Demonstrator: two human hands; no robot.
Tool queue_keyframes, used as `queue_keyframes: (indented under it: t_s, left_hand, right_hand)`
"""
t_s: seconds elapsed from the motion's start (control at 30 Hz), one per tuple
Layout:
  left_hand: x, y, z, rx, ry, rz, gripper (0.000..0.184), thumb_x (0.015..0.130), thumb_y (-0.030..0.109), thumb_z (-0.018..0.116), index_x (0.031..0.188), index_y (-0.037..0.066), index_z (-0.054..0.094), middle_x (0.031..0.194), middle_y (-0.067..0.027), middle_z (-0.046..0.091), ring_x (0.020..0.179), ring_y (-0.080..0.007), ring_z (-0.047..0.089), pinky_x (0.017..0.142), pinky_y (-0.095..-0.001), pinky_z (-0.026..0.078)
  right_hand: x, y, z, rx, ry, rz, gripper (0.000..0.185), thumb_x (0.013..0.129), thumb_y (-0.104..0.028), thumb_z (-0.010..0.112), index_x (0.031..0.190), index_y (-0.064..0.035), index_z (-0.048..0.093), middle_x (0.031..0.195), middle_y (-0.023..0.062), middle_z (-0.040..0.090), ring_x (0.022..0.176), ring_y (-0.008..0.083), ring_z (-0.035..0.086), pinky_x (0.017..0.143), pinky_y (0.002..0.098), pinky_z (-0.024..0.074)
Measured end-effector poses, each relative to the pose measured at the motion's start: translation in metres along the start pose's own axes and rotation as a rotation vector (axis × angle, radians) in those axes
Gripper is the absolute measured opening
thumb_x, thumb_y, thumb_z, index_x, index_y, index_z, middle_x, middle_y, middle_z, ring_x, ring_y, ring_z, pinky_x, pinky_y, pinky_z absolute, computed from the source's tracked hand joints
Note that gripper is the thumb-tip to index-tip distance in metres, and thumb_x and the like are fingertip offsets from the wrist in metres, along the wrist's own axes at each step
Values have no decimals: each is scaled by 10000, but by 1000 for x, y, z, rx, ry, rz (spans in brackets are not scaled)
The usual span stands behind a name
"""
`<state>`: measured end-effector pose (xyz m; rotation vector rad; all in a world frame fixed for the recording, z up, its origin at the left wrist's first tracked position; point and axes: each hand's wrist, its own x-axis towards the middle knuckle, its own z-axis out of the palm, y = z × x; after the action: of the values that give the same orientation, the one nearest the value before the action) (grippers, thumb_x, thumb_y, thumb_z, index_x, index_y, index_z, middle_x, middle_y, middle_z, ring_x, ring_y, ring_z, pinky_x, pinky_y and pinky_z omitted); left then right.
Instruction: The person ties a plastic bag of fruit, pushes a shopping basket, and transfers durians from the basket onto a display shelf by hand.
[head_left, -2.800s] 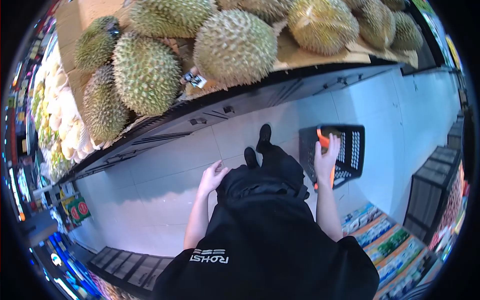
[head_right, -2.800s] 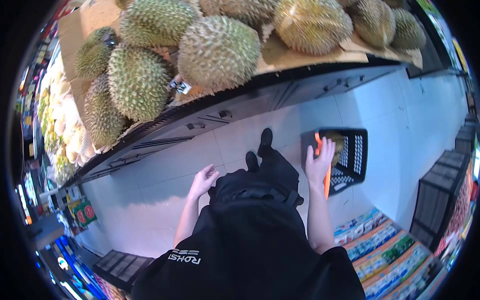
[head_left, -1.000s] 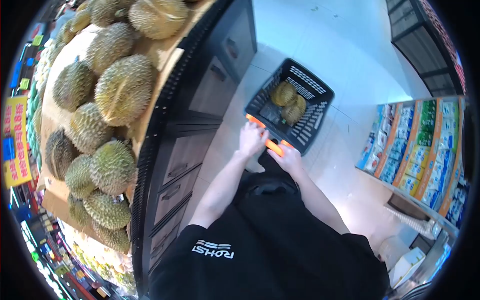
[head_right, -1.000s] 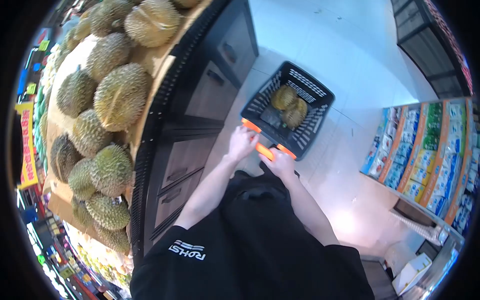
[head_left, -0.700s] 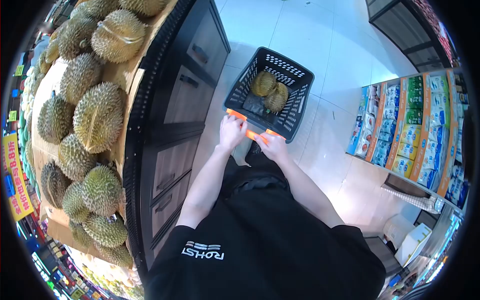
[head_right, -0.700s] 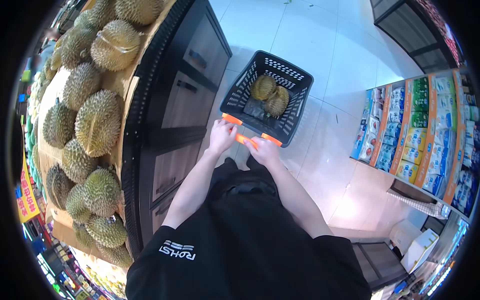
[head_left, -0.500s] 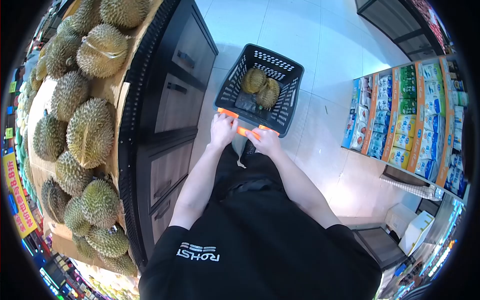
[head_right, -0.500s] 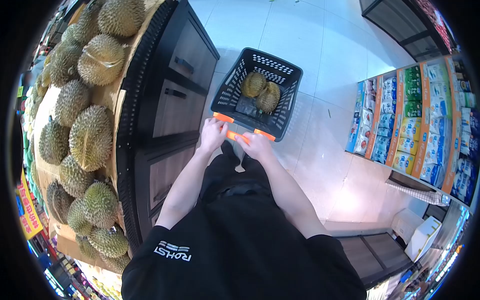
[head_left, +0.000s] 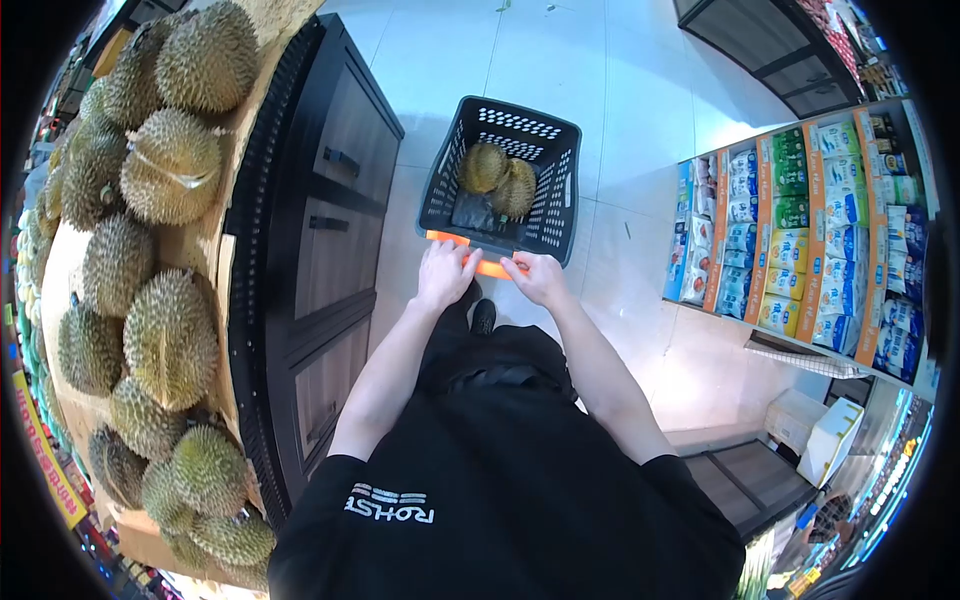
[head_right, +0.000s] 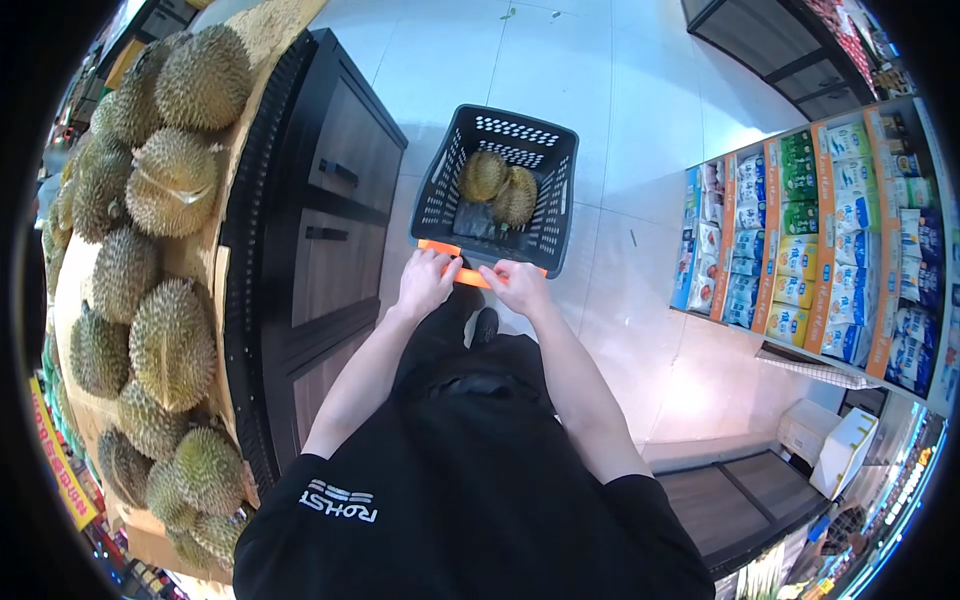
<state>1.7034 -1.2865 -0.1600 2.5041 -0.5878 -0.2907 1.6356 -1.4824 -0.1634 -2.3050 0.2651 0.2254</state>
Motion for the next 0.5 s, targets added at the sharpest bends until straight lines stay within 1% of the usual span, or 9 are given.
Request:
queue_keyframes:
  t_s: [0.07, 0.13, 0.2, 0.3, 0.33, 0.4, 0.43, 0.47, 0.5]
  left_hand:
    - [13, 1, -2, -19, -60, 23, 355, 914, 366, 563, 858, 47, 709, 889, -143, 643, 931, -311, 591, 875, -439, 450]
    - [27, 1, -5, -42, -67, 60, 352, 920, 369, 555, 844, 56, 698, 852, -142, 655, 899, -313, 597, 884, -442, 446]
    - [40, -2, -8, -53, -166, 78, 356, 924, 371, 545, 867, 49, 687, 907, -143, 672, 924, -321, 610, 858, -451, 458]
    - [60, -3, -11, -63, -171, 133, 388, 936, 393, 513, 872, 51, 686, 879, -157, 678, 909, -328, 632, 832, -465, 472]
    - [69, -2, -14, -68, -179, 141, 388, 936, 393, 513, 872, 51, 686, 879, -157, 678, 909, -328, 632, 832, -465, 472]
    - [85, 0, -16, -71, -367, 63, 405, 954, 389, 458, 894, 62, 688, 842, -171, 680, 877, -347, 650, 803, -479, 487]
    - [91, 1, -13, -77, -374, 69, 405, 954, 389, 458, 894, 62, 688, 842, -171, 680, 877, -347, 650, 803, -479, 487]
    - [98, 1, -11, -48, -414, 60, 401, 949, 370, 436, 888, 66, 691, 831, -180, 678, 854, -357, 653, 795, -484, 492]
    - [105, -1, -9, -16, -454, 50, 400, 943, 351, 415, 882, 71, 694, 821, -189, 677, 832, -367, 655, 787, -488, 496]
  right_hand:
    - [11, 2, -7, 21, 28, 37, 395, 863, -448, 613, 815, -69, 715, 739, 156, 672, 701, 335, 661, 619, 415, 502]
    - [23, 0, -13, -42, 24, 156, 408, 855, -465, 606, 823, -73, 719, 763, 140, 689, 771, 330, 673, 685, 420, 518]
    - [33, 4, -17, -60, 31, 179, 358, 847, -423, 607, 815, -85, 722, 780, 126, 693, 774, 321, 671, 689, 417, 517]
    - [46, 10, -19, -207, 151, 180, 298, 835, -348, 589, 804, -83, 721, 836, 136, 691, 820, 326, 655, 735, 439, 509]
    - [50, 9, -19, -209, 154, 192, 298, 835, -348, 589, 804, -83, 721, 836, 136, 691, 820, 326, 655, 735, 439, 509]
    - [57, 5, -21, -227, 259, 262, 320, 857, -352, 562, 859, -73, 718, 838, 168, 683, 831, 347, 661, 719, 448, 503]
    - [61, 0, -22, -172, 251, 365, 377, 885, -409, 533, 868, -82, 721, 828, 171, 682, 851, 364, 654, 726, 452, 495]
    - [67, -4, -25, -175, 253, 371, 377, 885, -409, 533, 868, -82, 721, 828, 171, 682, 851, 364, 654, 726, 452, 495]
    - [74, -9, -29, -106, 245, 488, 409, 895, -441, 520, 855, -84, 716, 811, 169, 680, 838, 364, 653, 716, 447, 491]
